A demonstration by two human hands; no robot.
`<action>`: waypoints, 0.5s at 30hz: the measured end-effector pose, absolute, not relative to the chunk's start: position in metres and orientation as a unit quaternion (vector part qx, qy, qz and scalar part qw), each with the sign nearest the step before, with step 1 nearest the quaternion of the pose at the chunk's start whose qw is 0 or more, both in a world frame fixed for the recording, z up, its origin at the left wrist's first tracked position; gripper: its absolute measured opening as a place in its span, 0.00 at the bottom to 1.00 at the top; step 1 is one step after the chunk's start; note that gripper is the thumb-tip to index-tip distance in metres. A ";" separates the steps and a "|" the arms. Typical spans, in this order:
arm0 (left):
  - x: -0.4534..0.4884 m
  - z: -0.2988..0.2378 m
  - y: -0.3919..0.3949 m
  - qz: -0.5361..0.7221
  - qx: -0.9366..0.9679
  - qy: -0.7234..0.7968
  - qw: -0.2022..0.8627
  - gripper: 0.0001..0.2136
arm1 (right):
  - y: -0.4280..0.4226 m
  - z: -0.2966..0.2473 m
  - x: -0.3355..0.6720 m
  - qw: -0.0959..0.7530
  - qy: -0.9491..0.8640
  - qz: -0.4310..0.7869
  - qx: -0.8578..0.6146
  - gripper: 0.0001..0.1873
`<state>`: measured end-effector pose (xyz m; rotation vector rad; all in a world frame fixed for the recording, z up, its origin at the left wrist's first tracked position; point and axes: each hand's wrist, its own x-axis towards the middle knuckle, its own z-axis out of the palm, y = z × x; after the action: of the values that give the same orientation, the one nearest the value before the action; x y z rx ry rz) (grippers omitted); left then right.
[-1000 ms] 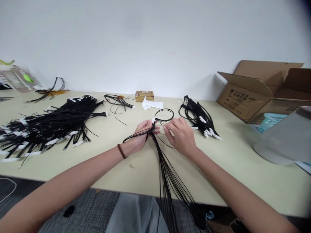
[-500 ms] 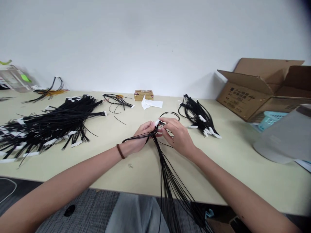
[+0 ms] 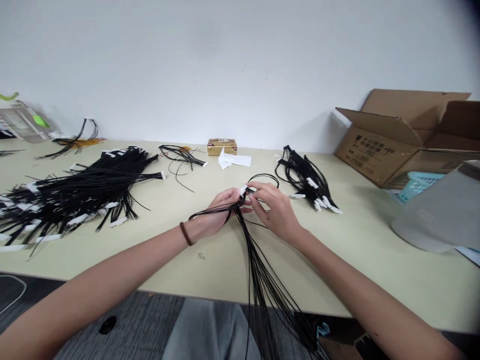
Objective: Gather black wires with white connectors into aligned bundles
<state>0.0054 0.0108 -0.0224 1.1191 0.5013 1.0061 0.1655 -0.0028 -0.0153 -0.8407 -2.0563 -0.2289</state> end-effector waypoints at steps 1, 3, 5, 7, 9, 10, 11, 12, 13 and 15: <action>0.005 -0.022 0.011 0.451 0.494 0.219 0.710 0.07 | -0.002 -0.015 0.167 0.433 -0.830 -0.097 -0.337 0.05; 0.004 -0.020 0.013 0.450 0.465 0.216 0.731 0.07 | 0.001 -0.013 0.172 0.424 -0.832 -0.114 -0.338 0.04; 0.003 -0.017 0.015 0.448 0.425 0.239 0.749 0.08 | 0.005 -0.011 0.179 0.428 -0.823 -0.137 -0.346 0.02; 0.002 -0.013 0.017 0.446 0.385 0.273 0.760 0.09 | 0.010 -0.010 0.187 0.447 -0.804 -0.158 -0.359 0.03; 0.001 -0.011 0.017 0.446 0.360 0.291 0.766 0.09 | 0.015 -0.010 0.196 0.464 -0.783 -0.171 -0.378 0.05; 0.001 -0.010 0.017 0.447 0.352 0.292 0.768 0.08 | 0.017 -0.010 0.200 0.465 -0.776 -0.178 -0.387 0.06; 0.001 -0.009 0.017 0.447 0.349 0.290 0.771 0.08 | 0.019 -0.009 0.204 0.461 -0.771 -0.188 -0.396 0.06; 0.001 -0.009 0.017 0.446 0.348 0.289 0.773 0.07 | 0.020 -0.009 0.207 0.453 -0.768 -0.201 -0.404 0.06; 0.001 -0.008 0.016 0.442 0.351 0.289 0.773 0.07 | 0.022 -0.008 0.210 0.446 -0.765 -0.219 -0.411 0.06; 0.001 -0.009 0.015 0.428 0.366 0.297 0.771 0.06 | 0.023 -0.007 0.215 0.435 -0.755 -0.257 -0.418 0.06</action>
<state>0.0006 0.0155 -0.0089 0.7932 0.6446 0.9278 0.2154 0.0231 -0.0065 -1.0413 -1.8781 -0.6407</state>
